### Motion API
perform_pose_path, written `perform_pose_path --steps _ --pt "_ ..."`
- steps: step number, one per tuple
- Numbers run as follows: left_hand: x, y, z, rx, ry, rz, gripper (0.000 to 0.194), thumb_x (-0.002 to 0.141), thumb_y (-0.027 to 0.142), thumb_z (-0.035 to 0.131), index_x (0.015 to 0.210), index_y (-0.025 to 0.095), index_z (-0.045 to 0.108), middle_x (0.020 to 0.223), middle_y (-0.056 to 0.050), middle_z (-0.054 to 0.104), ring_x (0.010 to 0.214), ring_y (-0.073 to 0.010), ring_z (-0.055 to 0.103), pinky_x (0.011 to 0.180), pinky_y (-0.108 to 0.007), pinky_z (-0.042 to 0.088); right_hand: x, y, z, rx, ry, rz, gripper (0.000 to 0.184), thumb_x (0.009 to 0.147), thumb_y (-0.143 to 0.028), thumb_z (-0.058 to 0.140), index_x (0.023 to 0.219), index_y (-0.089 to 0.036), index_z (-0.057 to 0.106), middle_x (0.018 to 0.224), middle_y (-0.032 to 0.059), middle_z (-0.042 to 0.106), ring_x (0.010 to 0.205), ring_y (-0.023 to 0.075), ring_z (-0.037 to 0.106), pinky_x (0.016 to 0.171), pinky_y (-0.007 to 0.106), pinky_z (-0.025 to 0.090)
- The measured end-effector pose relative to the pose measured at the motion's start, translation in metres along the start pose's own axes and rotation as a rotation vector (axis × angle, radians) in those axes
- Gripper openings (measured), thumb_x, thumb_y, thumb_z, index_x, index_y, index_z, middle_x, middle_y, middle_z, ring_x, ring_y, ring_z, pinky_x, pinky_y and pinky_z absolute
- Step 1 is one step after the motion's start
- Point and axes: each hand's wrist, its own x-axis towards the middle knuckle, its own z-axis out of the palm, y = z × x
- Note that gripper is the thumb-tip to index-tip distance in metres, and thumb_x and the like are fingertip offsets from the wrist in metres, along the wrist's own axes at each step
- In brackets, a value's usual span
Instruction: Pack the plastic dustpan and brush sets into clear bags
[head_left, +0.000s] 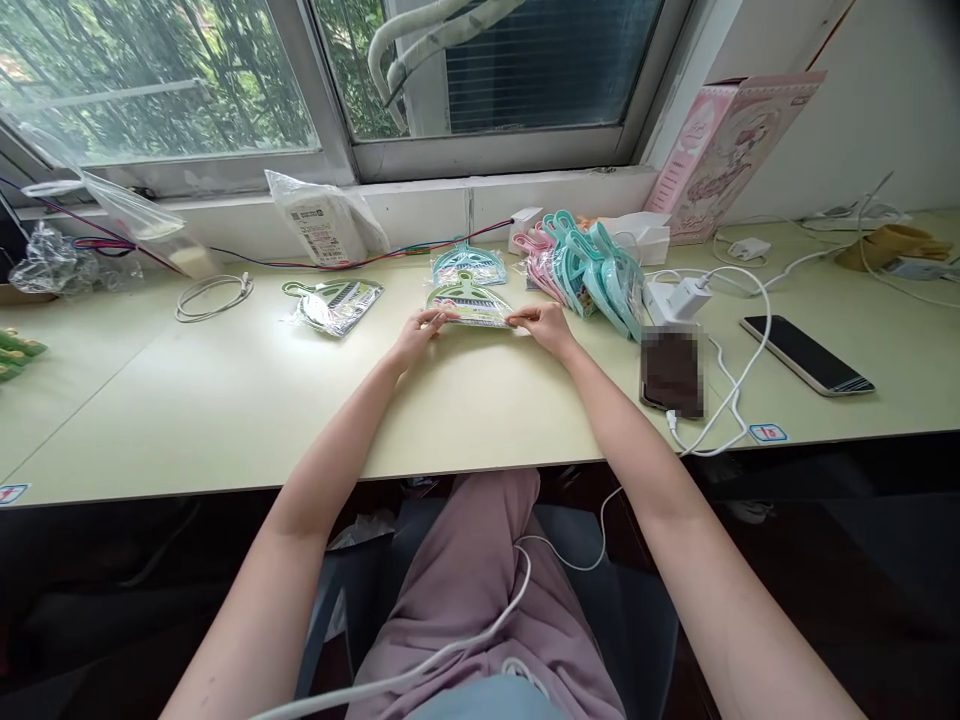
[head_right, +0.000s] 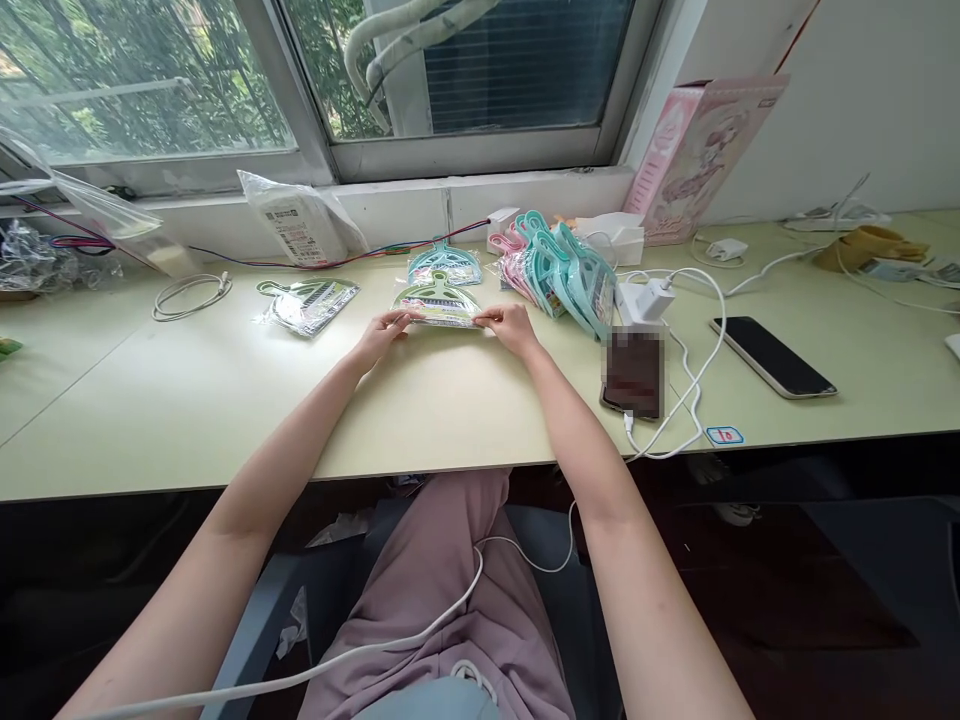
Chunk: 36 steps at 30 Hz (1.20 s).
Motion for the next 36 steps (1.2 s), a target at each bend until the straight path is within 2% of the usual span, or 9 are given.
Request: perform_pose_path --steps 4,8,10,16,19,25,28,32,36 --pt "0.006 -0.009 0.003 0.2 0.18 -0.012 0.029 0.092 0.046 0.057 0.097 0.026 0.078 0.119 -0.009 0.063 0.124 -0.0263 0.046 0.107 -0.041 0.04 -0.001 -0.005 0.003 0.022 0.002 0.003 0.013 0.08 -0.031 0.074 0.083 -0.021 0.081 0.088 0.0051 0.079 0.087 0.0238 0.076 0.084 0.035 0.059" --pt "0.008 -0.007 0.002 0.483 0.353 0.04 0.024 0.091 0.043 0.06 0.092 0.03 0.08 0.142 -0.005 0.045 0.135 -0.0308 0.032 0.116 -0.046 0.024 -0.001 -0.006 0.003 0.0 0.0 -0.023 0.014 0.08 -0.033 0.074 0.081 -0.021 0.081 0.087 0.0052 0.079 0.087 0.0244 0.076 0.081 0.034 0.059" --pt "0.008 -0.005 0.001 0.541 0.324 0.068 0.022 0.091 0.043 0.061 0.093 0.032 0.08 0.143 -0.003 0.044 0.134 -0.0308 0.034 0.114 -0.046 0.025 0.0 -0.005 0.003 -0.008 -0.006 -0.035 0.014 0.08 -0.032 0.074 0.082 -0.02 0.081 0.086 0.0057 0.079 0.086 0.0244 0.076 0.079 0.034 0.059" --pt "0.005 -0.004 -0.005 0.643 0.283 0.181 0.018 0.088 0.042 0.065 0.089 0.033 0.08 0.123 -0.005 0.063 0.116 -0.0291 0.048 0.109 -0.047 0.027 0.0 -0.002 0.002 -0.037 -0.006 -0.043 0.01 0.08 -0.025 0.071 0.083 -0.022 0.081 0.087 0.0041 0.079 0.084 0.0224 0.075 0.077 0.032 0.057" --pt "0.004 -0.007 -0.008 0.719 0.186 0.268 0.01 0.082 0.036 0.073 0.088 0.033 0.08 0.123 -0.004 0.064 0.118 -0.0304 0.047 0.111 -0.047 0.024 -0.001 0.0 0.002 -0.101 -0.019 -0.074 0.011 0.081 -0.023 0.07 0.083 -0.022 0.081 0.086 0.0038 0.079 0.083 0.0214 0.074 0.078 0.032 0.056" --pt "0.008 -0.016 -0.006 0.635 0.001 0.17 0.012 0.083 0.028 0.068 0.083 0.027 0.08 0.098 -0.008 0.07 0.101 -0.0274 0.055 0.097 -0.04 0.04 -0.004 0.005 0.002 -0.35 -0.105 -0.116 0.013 0.084 -0.022 0.068 0.089 -0.025 0.08 0.091 0.0028 0.078 0.083 0.0193 0.07 0.078 0.03 0.053" --pt "0.008 -0.015 -0.005 0.603 0.028 0.142 0.012 0.082 0.028 0.068 0.079 0.025 0.08 0.091 -0.009 0.07 0.098 -0.0279 0.055 0.095 -0.04 0.041 -0.006 -0.001 0.002 -0.415 -0.124 -0.115 0.014 0.086 -0.022 0.066 0.09 -0.024 0.079 0.091 0.0035 0.076 0.084 0.0196 0.068 0.077 0.03 0.051" --pt "0.007 -0.011 -0.003 0.579 0.106 0.187 0.011 0.079 0.027 0.071 0.072 0.025 0.079 0.1 -0.01 0.07 0.103 -0.0298 0.053 0.101 -0.044 0.037 -0.009 -0.014 0.003 -0.565 -0.163 -0.142 0.017 0.09 -0.02 0.061 0.092 -0.022 0.077 0.093 0.0071 0.073 0.09 0.0226 0.066 0.075 0.032 0.047" --pt "0.008 -0.012 0.001 0.55 0.123 0.12 0.012 0.081 0.027 0.068 0.075 0.025 0.079 0.097 -0.01 0.072 0.1 -0.0291 0.056 0.104 -0.047 0.033 -0.01 -0.021 0.006 -0.643 -0.201 -0.192 0.02 0.092 -0.018 0.054 0.092 -0.02 0.074 0.096 0.0088 0.074 0.099 0.0253 0.064 0.086 0.037 0.043"
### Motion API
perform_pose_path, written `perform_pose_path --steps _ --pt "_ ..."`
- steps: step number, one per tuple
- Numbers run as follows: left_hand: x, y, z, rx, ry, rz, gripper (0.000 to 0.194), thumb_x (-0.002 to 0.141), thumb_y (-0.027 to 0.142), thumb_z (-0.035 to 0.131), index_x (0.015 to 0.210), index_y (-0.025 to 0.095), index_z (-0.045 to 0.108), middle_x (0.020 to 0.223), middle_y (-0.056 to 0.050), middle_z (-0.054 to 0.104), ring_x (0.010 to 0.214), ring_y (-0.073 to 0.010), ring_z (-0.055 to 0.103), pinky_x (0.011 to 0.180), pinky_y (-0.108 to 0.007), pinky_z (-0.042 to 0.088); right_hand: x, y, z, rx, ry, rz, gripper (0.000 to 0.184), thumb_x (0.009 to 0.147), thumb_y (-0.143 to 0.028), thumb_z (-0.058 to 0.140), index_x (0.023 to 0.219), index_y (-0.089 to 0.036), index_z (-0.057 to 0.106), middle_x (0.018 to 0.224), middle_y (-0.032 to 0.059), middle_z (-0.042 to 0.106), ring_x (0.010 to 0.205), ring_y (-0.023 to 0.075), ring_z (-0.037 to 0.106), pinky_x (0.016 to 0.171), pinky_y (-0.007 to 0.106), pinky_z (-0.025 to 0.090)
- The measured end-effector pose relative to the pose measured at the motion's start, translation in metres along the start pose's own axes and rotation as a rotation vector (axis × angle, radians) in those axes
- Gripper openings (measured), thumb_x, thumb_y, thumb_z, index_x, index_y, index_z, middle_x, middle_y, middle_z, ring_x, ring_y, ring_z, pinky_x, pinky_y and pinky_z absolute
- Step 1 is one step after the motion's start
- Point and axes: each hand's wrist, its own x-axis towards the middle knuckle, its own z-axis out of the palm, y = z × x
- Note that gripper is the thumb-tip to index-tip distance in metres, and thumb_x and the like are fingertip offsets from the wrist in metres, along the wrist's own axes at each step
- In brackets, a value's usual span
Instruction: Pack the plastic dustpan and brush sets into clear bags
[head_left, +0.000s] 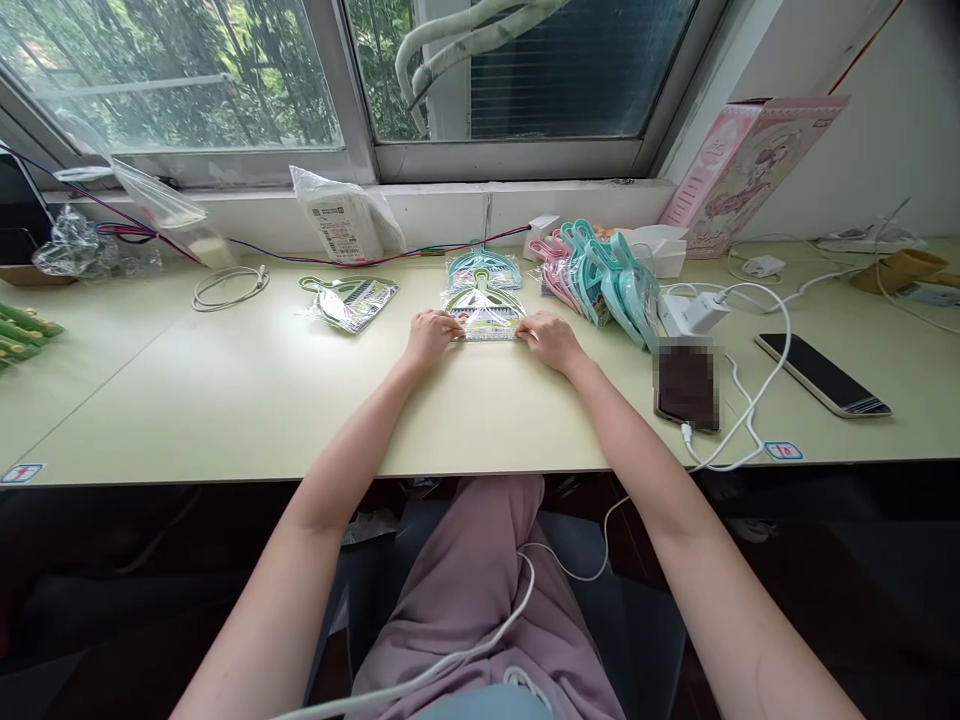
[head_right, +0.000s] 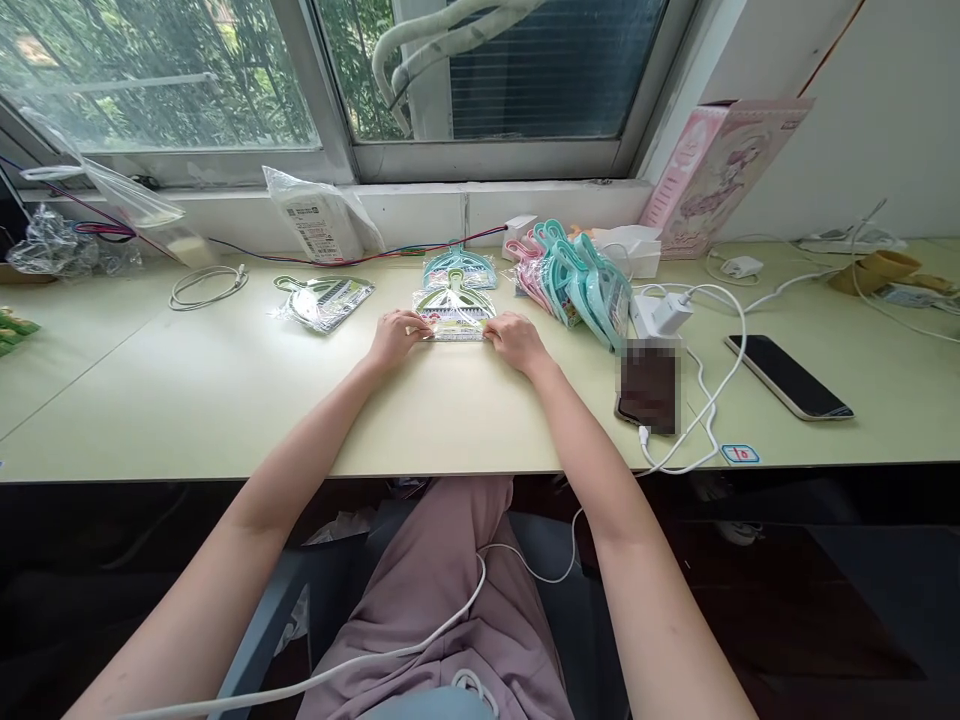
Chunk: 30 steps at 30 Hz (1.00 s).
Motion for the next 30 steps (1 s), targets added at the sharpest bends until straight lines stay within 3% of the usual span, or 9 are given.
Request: perform_pose_path --steps 4,8,13,21,26,30 --pt "0.001 0.004 0.007 0.031 0.101 -0.086 0.009 0.078 0.024 0.07 0.075 0.025 0.079 0.089 -0.011 0.072 0.105 -0.0327 0.053 0.107 -0.054 0.024 0.001 -0.003 0.005 -0.083 0.043 -0.01 0.02 0.095 -0.021 0.05 0.093 -0.02 0.07 0.114 0.0104 0.073 0.115 0.0292 0.057 0.099 0.047 0.033" --pt "0.003 0.01 0.01 0.07 0.118 -0.049 0.018 0.079 0.018 0.064 0.068 0.025 0.077 0.075 -0.012 0.07 0.1 -0.034 0.053 0.106 -0.057 0.019 0.001 -0.001 0.012 -0.019 0.062 0.069 0.018 0.094 -0.022 0.05 0.097 -0.022 0.067 0.137 0.009 0.063 0.13 0.0301 0.048 0.103 0.05 0.028" --pt "0.004 0.012 0.012 0.108 0.107 -0.011 0.024 0.081 0.016 0.057 0.071 0.025 0.078 0.08 -0.011 0.073 0.095 -0.0319 0.054 0.101 -0.054 0.022 0.006 0.005 0.016 0.07 0.047 0.175 0.019 0.095 -0.026 0.051 0.102 -0.023 0.067 0.126 0.0099 0.07 0.12 0.03 0.055 0.098 0.047 0.033" --pt "0.005 0.011 0.008 0.112 0.091 -0.051 0.013 0.079 0.025 0.066 0.074 0.026 0.078 0.08 -0.009 0.074 0.097 -0.0321 0.054 0.1 -0.052 0.024 0.009 0.005 0.01 0.048 0.068 0.262 0.018 0.092 -0.025 0.057 0.086 -0.023 0.074 0.102 0.0069 0.077 0.101 0.0277 0.066 0.091 0.041 0.035" --pt "0.007 0.006 0.003 0.148 -0.001 -0.005 0.009 0.08 0.028 0.068 0.078 0.024 0.076 0.085 -0.008 0.074 0.1 -0.0313 0.054 0.1 -0.05 0.025 0.007 0.003 0.005 0.035 0.047 0.275 0.015 0.089 -0.026 0.063 0.087 -0.024 0.078 0.094 0.0052 0.078 0.092 0.0249 0.068 0.089 0.037 0.039" --pt "0.009 0.001 0.007 0.232 -0.004 -0.095 0.01 0.082 0.032 0.067 0.081 0.022 0.07 0.084 -0.008 0.072 0.103 -0.0307 0.054 0.101 -0.048 0.028 0.009 0.001 0.006 0.037 0.044 0.252 0.016 0.088 -0.027 0.064 0.089 -0.023 0.079 0.091 0.0036 0.079 0.087 0.022 0.068 0.093 0.035 0.041"
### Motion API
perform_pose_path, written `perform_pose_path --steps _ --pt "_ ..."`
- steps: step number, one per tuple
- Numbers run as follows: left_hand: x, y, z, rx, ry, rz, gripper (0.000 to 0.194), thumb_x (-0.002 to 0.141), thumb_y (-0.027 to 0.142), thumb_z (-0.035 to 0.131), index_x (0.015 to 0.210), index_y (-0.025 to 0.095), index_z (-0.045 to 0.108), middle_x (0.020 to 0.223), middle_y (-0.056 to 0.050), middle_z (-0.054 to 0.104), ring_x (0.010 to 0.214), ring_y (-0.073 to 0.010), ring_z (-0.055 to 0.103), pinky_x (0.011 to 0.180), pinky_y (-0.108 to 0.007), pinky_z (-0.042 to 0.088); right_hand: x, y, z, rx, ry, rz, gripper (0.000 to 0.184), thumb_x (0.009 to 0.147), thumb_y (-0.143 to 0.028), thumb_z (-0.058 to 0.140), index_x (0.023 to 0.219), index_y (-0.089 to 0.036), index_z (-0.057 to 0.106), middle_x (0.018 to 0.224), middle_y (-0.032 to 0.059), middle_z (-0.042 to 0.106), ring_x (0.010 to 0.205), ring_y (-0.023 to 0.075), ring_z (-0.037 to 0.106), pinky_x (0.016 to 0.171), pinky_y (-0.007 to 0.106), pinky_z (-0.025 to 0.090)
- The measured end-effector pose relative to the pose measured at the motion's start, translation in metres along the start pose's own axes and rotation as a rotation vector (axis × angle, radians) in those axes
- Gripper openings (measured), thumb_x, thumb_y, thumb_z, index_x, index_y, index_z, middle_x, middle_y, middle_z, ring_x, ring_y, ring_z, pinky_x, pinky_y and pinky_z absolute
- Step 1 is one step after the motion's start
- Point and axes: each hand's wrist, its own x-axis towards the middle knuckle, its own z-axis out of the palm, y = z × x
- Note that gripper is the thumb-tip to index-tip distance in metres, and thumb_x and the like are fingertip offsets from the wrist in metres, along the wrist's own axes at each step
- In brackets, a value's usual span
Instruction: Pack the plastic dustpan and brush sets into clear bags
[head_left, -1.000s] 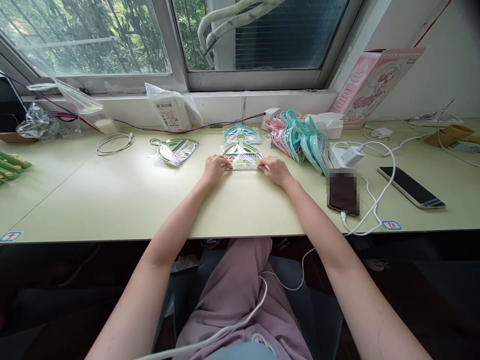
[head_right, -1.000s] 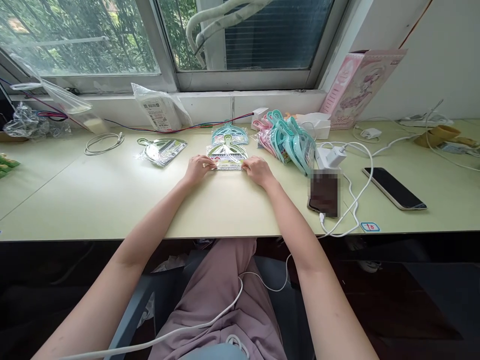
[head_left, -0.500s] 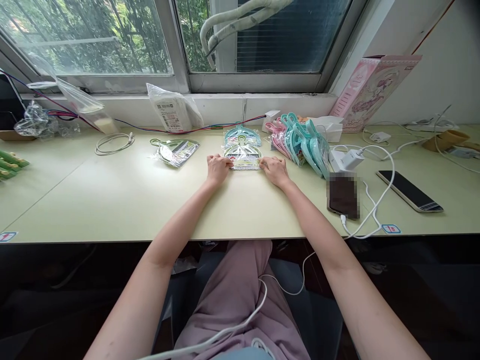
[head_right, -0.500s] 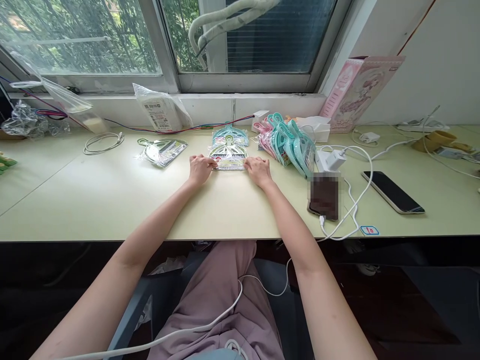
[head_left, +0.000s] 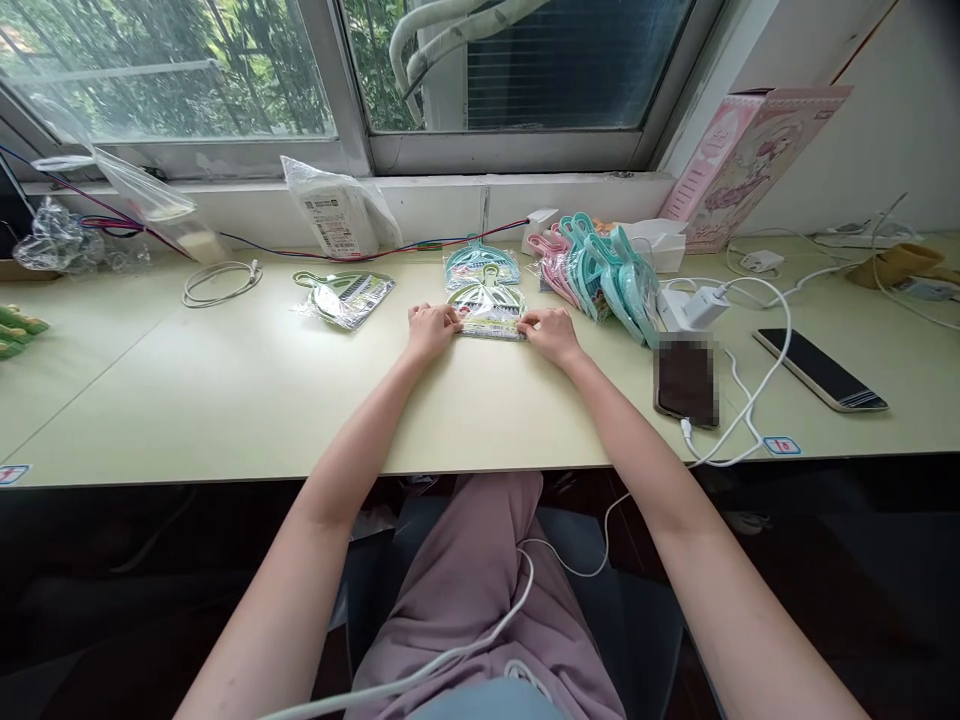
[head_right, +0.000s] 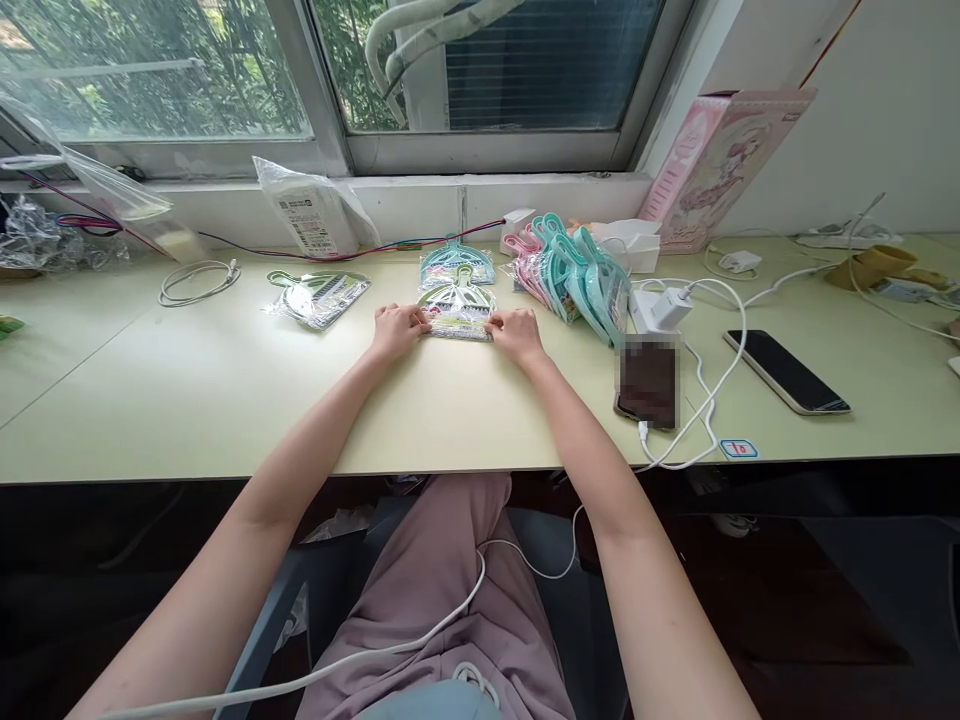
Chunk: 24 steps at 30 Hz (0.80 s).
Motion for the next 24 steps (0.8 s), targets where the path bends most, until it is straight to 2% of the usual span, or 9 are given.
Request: perform_pose_path --steps 2,4,7,9,10,12,15,19,24 --pt "-0.001 0.001 0.003 0.053 0.023 -0.039 0.014 0.085 0.035 0.064 0.081 0.021 0.067 0.088 -0.009 0.071 0.107 -0.0313 0.053 0.103 -0.049 0.028 0.001 -0.002 0.001 -0.013 -0.007 -0.01 0.017 0.088 -0.027 0.063 0.09 -0.023 0.079 0.09 0.0035 0.079 0.086 0.0214 0.069 0.097 0.035 0.04" --pt "-0.003 0.002 0.006 0.094 0.062 -0.054 0.016 0.087 0.035 0.062 0.082 0.02 0.066 0.101 -0.011 0.069 0.114 -0.0323 0.051 0.108 -0.052 0.025 0.001 -0.005 0.0 -0.038 -0.009 -0.007 0.018 0.089 -0.027 0.062 0.089 -0.023 0.08 0.088 0.0039 0.078 0.086 0.0217 0.069 0.102 0.038 0.037" --pt "-0.005 0.002 0.008 0.106 0.125 -0.064 0.011 0.086 0.031 0.064 0.085 0.02 0.065 0.127 -0.013 0.058 0.13 -0.0341 0.041 0.117 -0.057 0.012 0.0 -0.008 -0.001 -0.067 -0.018 -0.013 0.019 0.089 -0.028 0.062 0.09 -0.023 0.08 0.086 0.0046 0.078 0.088 0.0221 0.068 0.107 0.041 0.033" --pt "-0.004 -0.001 0.008 0.053 0.118 -0.058 0.011 0.084 0.03 0.067 0.082 0.02 0.064 0.133 -0.011 0.054 0.133 -0.0337 0.04 0.119 -0.06 0.006 0.0 -0.009 -0.003 -0.074 -0.029 -0.025 0.019 0.09 -0.028 0.061 0.091 -0.023 0.079 0.086 0.0047 0.078 0.088 0.0221 0.068 0.107 0.041 0.033" --pt "-0.003 -0.004 0.007 0.014 0.1 -0.055 0.012 0.084 0.031 0.067 0.079 0.02 0.063 0.132 -0.01 0.055 0.131 -0.0327 0.043 0.119 -0.06 0.009 0.0 -0.009 -0.004 -0.074 -0.036 -0.03 0.019 0.09 -0.029 0.061 0.091 -0.023 0.08 0.087 0.0047 0.078 0.089 0.0222 0.068 0.106 0.04 0.034" --pt "0.0 -0.01 0.006 -0.065 0.073 -0.063 0.017 0.082 0.034 0.069 0.075 0.02 0.063 0.122 -0.009 0.059 0.121 -0.0298 0.052 0.115 -0.054 0.025 0.0 -0.007 -0.006 -0.069 -0.053 -0.034 0.019 0.089 -0.03 0.062 0.092 -0.023 0.08 0.089 0.0048 0.078 0.089 0.0227 0.068 0.1 0.038 0.038" --pt "0.003 -0.017 0.004 -0.14 0.078 -0.107 0.021 0.076 0.036 0.075 0.071 0.019 0.064 0.103 -0.009 0.064 0.102 -0.0271 0.06 0.097 -0.042 0.043 -0.001 -0.002 -0.008 -0.034 -0.067 -0.036 0.018 0.087 -0.031 0.065 0.092 -0.023 0.08 0.091 0.004 0.079 0.09 0.023 0.069 0.09 0.034 0.044" --pt "0.004 -0.021 0.004 -0.223 0.103 -0.128 0.023 0.076 0.037 0.074 0.066 0.02 0.062 0.082 -0.006 0.066 0.084 -0.0235 0.06 0.085 -0.037 0.045 -0.001 0.005 -0.01 0.063 -0.068 -0.032 0.014 0.083 -0.028 0.067 0.087 -0.025 0.081 0.09 0.0011 0.079 0.089 0.0209 0.071 0.084 0.031 0.047" --pt "0.003 -0.019 0.005 -0.169 0.132 -0.12 0.022 0.073 0.034 0.077 0.068 0.02 0.061 0.086 -0.006 0.068 0.087 -0.024 0.06 0.084 -0.037 0.043 -0.003 0.001 -0.013 0.056 -0.066 -0.012 0.013 0.081 -0.029 0.068 0.084 -0.023 0.08 0.087 0.002 0.079 0.086 0.0214 0.071 0.08 0.03 0.049"
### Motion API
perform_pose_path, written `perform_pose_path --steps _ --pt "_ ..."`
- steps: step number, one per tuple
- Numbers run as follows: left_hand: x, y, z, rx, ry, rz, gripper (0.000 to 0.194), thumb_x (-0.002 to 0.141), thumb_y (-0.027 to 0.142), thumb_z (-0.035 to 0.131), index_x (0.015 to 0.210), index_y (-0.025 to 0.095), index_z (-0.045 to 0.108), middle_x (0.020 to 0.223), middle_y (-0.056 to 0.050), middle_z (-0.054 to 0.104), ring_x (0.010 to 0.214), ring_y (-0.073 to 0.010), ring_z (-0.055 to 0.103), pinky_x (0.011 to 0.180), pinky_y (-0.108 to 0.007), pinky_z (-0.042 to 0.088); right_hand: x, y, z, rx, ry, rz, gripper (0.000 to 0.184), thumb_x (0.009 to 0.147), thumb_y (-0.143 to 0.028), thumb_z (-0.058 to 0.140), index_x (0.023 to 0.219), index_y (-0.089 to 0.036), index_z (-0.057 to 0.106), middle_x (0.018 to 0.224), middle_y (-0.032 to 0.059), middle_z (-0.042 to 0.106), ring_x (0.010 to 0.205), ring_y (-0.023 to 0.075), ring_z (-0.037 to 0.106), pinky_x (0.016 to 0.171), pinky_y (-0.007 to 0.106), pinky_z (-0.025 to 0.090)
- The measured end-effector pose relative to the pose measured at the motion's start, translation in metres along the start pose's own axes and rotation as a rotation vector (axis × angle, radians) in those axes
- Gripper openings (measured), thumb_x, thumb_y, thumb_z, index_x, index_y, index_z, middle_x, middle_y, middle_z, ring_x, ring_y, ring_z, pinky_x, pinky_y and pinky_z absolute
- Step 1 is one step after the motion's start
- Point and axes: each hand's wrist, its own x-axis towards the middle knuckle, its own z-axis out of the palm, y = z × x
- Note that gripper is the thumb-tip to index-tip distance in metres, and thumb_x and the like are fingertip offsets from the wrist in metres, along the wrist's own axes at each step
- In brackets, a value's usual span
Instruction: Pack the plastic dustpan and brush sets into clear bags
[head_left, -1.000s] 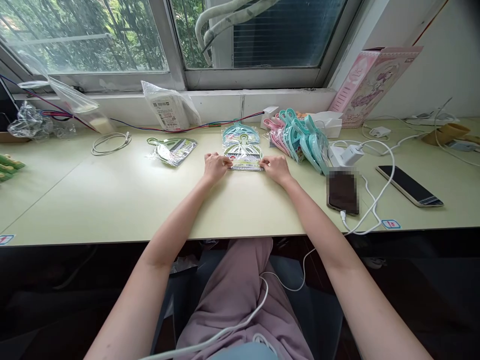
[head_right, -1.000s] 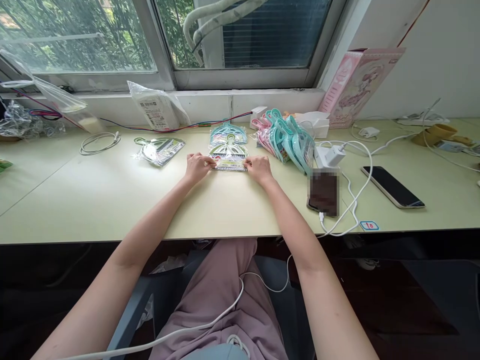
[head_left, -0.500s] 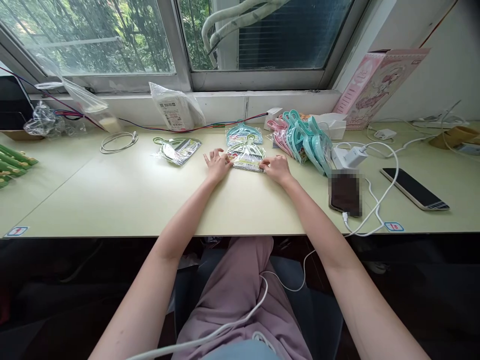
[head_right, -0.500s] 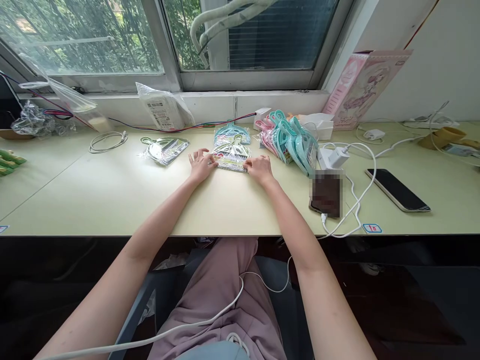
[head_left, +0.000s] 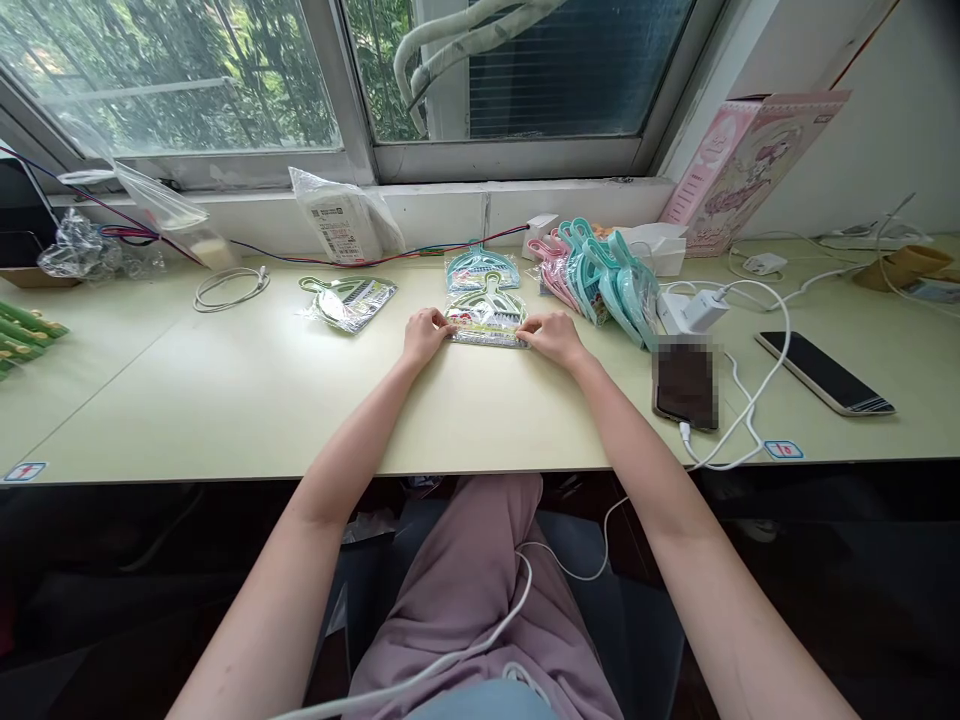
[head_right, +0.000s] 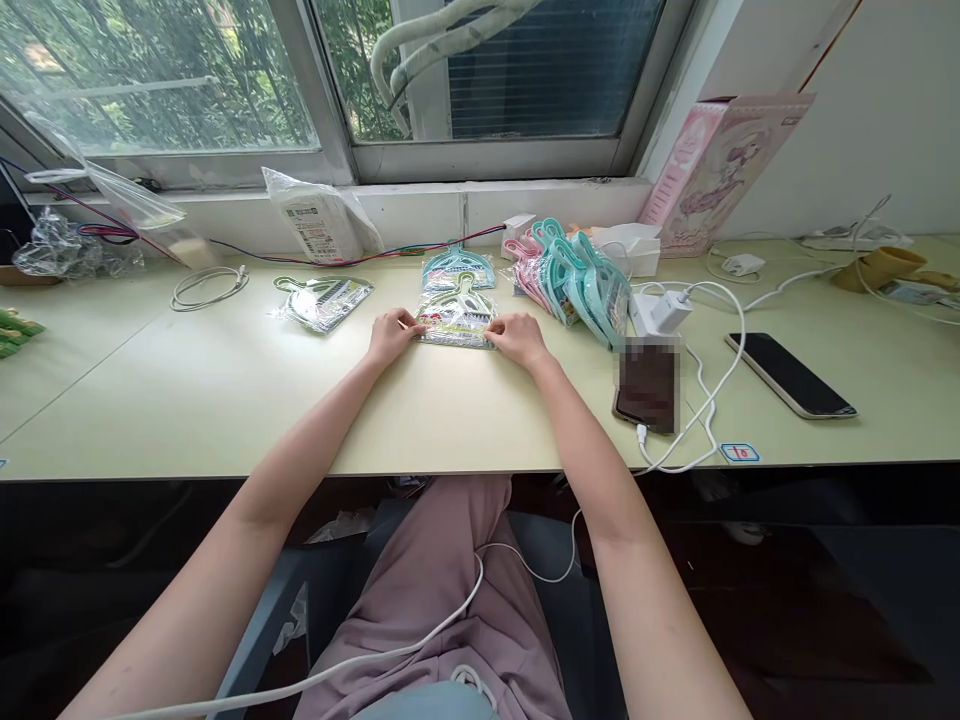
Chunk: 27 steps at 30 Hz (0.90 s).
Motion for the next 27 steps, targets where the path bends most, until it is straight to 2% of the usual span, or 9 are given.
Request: perform_pose_path --steps 4,6,9,11,15,18,21,24,27 --pt "-0.003 0.006 0.0 0.034 0.029 -0.077 0.021 0.073 0.033 0.077 0.074 0.02 0.06 0.09 -0.006 0.069 0.091 -0.0241 0.062 0.085 -0.036 0.043 -0.002 -0.007 -0.001 0.013 0.017 0.021 0.012 0.079 -0.025 0.069 0.088 -0.023 0.077 0.086 0.001 0.078 0.087 0.022 0.071 0.078 0.031 0.049" --pt "-0.004 0.009 0.0 0.038 0.032 -0.126 0.022 0.074 0.032 0.076 0.086 0.02 0.062 0.091 -0.006 0.07 0.091 -0.0236 0.063 0.085 -0.035 0.044 -0.003 -0.01 0.001 0.065 0.032 0.039 0.023 0.078 -0.02 0.067 0.101 -0.024 0.071 0.088 -0.0014 0.078 0.086 0.0206 0.072 0.078 0.031 0.049" --pt "-0.003 0.01 0.0 0.033 0.027 -0.182 0.046 0.075 0.031 0.076 0.116 0.018 0.059 0.093 -0.006 0.07 0.094 -0.0239 0.065 0.084 -0.034 0.044 -0.003 -0.012 0.007 0.107 0.06 0.096 0.044 0.077 -0.014 0.065 0.12 -0.026 0.059 0.101 -0.0013 0.076 0.089 0.0207 0.071 0.081 0.034 0.05" --pt "0.0 0.011 0.0 0.052 0.013 -0.189 0.055 0.075 0.03 0.075 0.125 0.016 0.056 0.093 -0.006 0.07 0.098 -0.0244 0.065 0.086 -0.033 0.044 0.0 -0.011 0.012 0.108 0.08 0.166 0.056 0.076 -0.015 0.066 0.129 -0.025 0.052 0.121 0.0033 0.07 0.098 0.0229 0.069 0.084 0.037 0.051" --pt "0.008 0.01 -0.003 0.116 -0.11 -0.186 0.03 0.076 0.032 0.074 0.101 0.017 0.068 0.093 -0.008 0.069 0.097 -0.0252 0.064 0.086 -0.033 0.045 0.006 -0.003 0.019 0.125 0.064 0.364 0.075 0.074 -0.026 0.071 0.143 -0.02 0.041 0.15 0.0144 0.046 0.118 0.0278 0.061 0.097 0.041 0.049" --pt "0.008 0.008 0.0 0.107 -0.167 -0.184 0.017 0.076 0.027 0.07 0.091 0.019 0.065 0.098 -0.008 0.068 0.099 -0.0247 0.062 0.088 -0.034 0.046 0.009 0.006 0.021 0.13 -0.01 0.363 0.052 0.076 -0.033 0.069 0.125 -0.019 0.059 0.144 0.0129 0.053 0.129 0.0304 0.053 0.108 0.043 0.042" --pt "0.001 0.006 0.006 0.014 -0.083 -0.147 0.016 0.077 0.018 0.062 0.093 0.02 0.057 0.109 -0.01 0.065 0.108 -0.025 0.058 0.096 -0.038 0.044 0.009 0.014 0.021 0.207 -0.038 0.315 0.034 0.075 -0.033 0.069 0.106 -0.021 0.065 0.129 0.0085 0.065 0.12 0.0288 0.059 0.109 0.046 0.041" --pt "-0.004 0.007 0.009 -0.217 -0.059 -0.112 0.021 0.077 0.014 0.058 0.094 0.021 0.047 0.106 -0.01 0.065 0.104 -0.0251 0.06 0.095 -0.041 0.044 0.009 0.018 0.022 0.493 -0.011 0.352 0.041 0.071 -0.026 0.07 0.111 -0.02 0.06 0.114 0.0081 0.071 0.106 0.0248 0.066 0.103 0.046 0.047" --pt "-0.002 0.009 0.005 -0.553 -0.138 -0.091 0.03 0.077 0.014 0.059 0.098 0.022 0.039 0.096 -0.005 0.068 0.094 -0.0218 0.064 0.09 -0.04 0.046 0.008 0.018 0.022 0.843 -0.016 0.333 0.056 0.069 -0.025 0.073 0.121 -0.021 0.051 0.1 0.0062 0.074 0.093 0.0228 0.071 0.094 0.044 0.054"
